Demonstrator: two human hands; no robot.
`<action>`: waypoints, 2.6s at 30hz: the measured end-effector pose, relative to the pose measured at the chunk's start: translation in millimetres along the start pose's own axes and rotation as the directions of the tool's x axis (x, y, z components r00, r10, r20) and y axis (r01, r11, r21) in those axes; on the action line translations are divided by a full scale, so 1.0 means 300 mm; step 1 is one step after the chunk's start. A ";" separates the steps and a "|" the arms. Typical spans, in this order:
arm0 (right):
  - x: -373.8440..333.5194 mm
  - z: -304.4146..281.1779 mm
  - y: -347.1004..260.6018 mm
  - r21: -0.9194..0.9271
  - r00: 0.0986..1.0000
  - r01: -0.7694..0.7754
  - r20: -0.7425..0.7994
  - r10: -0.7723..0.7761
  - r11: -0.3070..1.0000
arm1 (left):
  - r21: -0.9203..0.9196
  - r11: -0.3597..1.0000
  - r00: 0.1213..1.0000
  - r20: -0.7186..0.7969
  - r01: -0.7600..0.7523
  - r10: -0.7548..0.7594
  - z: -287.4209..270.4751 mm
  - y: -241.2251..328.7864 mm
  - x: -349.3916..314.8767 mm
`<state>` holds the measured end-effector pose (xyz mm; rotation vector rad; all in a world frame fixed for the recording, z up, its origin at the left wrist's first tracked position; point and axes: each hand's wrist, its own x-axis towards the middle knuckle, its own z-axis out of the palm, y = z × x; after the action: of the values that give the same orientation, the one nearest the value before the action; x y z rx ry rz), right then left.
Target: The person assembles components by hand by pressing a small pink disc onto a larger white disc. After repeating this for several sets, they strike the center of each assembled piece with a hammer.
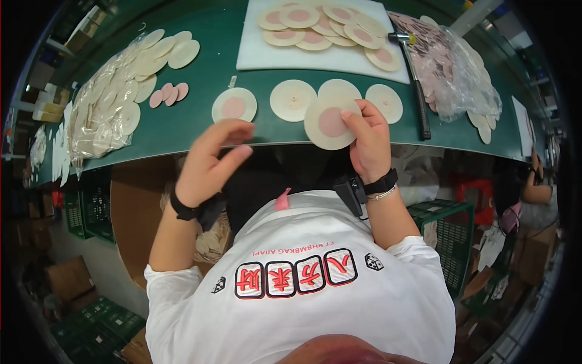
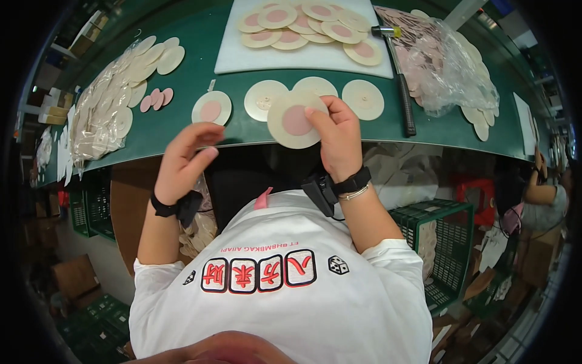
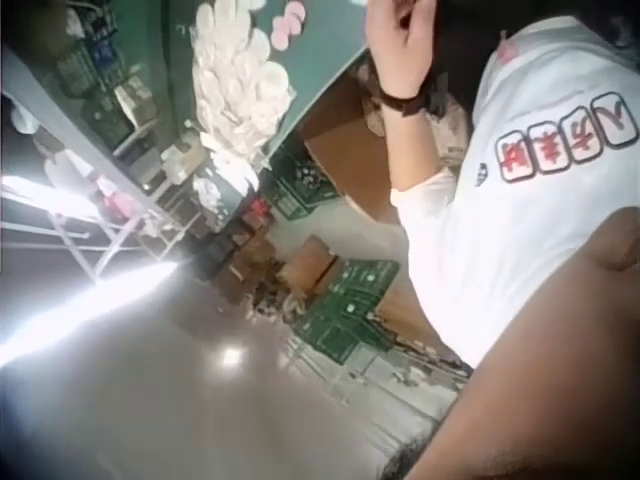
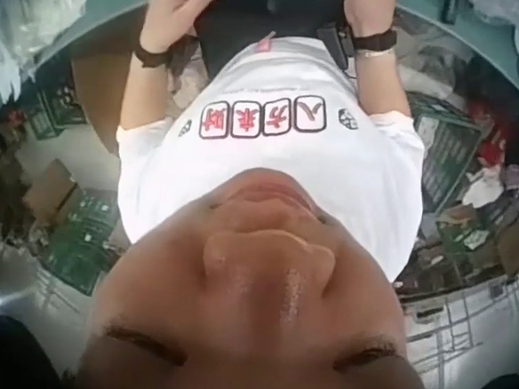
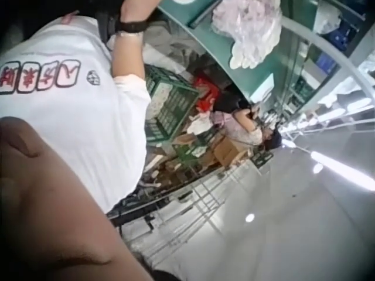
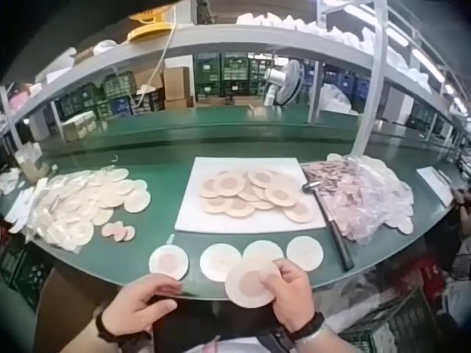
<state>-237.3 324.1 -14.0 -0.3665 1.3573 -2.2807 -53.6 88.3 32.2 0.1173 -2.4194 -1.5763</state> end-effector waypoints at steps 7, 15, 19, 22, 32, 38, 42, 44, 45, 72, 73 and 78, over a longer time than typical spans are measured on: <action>-0.125 0.054 0.013 -0.240 0.989 0.024 0.150 0.013 0.970 | -0.574 0.806 0.989 0.089 0.149 -0.119 0.214 0.006 0.026; -0.172 0.065 0.017 -0.291 0.930 -0.078 0.322 0.175 0.954 | -0.203 0.970 0.991 0.034 0.135 -0.131 0.177 0.006 -0.025; -0.151 -0.030 -0.095 -0.605 0.966 0.168 0.259 -0.008 0.779 | 0.203 0.974 0.907 -0.382 -0.102 0.175 0.025 0.035 -0.059; -0.132 -0.124 -0.169 -0.602 0.991 0.134 0.090 -0.099 0.788 | 0.527 0.850 0.806 -0.500 -0.005 0.315 -0.114 -0.009 -0.065; -0.041 -0.349 -0.267 -0.956 0.822 0.207 0.284 -0.494 -0.206 | 0.942 0.328 0.948 -0.159 0.062 0.277 -0.165 -0.170 -0.085; -0.007 -0.422 -0.279 -0.959 0.869 0.205 0.271 -0.413 -0.197 | 0.911 0.409 0.950 -0.174 0.054 0.261 -0.102 -0.089 -0.062; 0.040 -0.457 -0.305 -0.954 0.882 0.165 0.256 -0.395 -0.249 | 0.717 0.696 0.958 -0.170 -0.040 0.230 -0.002 -0.038 0.028; 0.098 -0.511 -0.290 -0.958 0.893 0.173 0.250 -0.374 -0.228 | 0.806 0.589 0.972 -0.087 -0.060 0.218 0.013 -0.055 0.074; 0.119 -0.536 -0.298 -0.960 0.898 0.173 0.246 -0.364 -0.221 | 0.842 0.535 0.977 -0.045 -0.076 0.209 0.028 -0.061 0.090; -0.266 -0.321 -0.221 -0.217 0.992 -0.048 -0.122 0.022 0.975 | 0.623 0.782 0.940 -0.257 -0.016 0.223 0.141 0.019 0.132; -0.271 -0.319 -0.201 -0.288 0.987 -0.008 -0.156 -0.038 0.958 | 0.607 0.790 0.955 -0.170 -0.091 0.241 0.196 0.041 0.132; -0.292 -0.337 -0.207 -0.592 0.960 -0.040 -0.247 -0.134 0.805 | 0.588 0.725 0.925 0.122 -0.359 0.360 0.447 0.112 0.175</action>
<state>-222.6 470.6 -7.3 -0.2774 2.2372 -1.9374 -135.7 210.5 20.0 -0.2320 -2.6439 -0.5998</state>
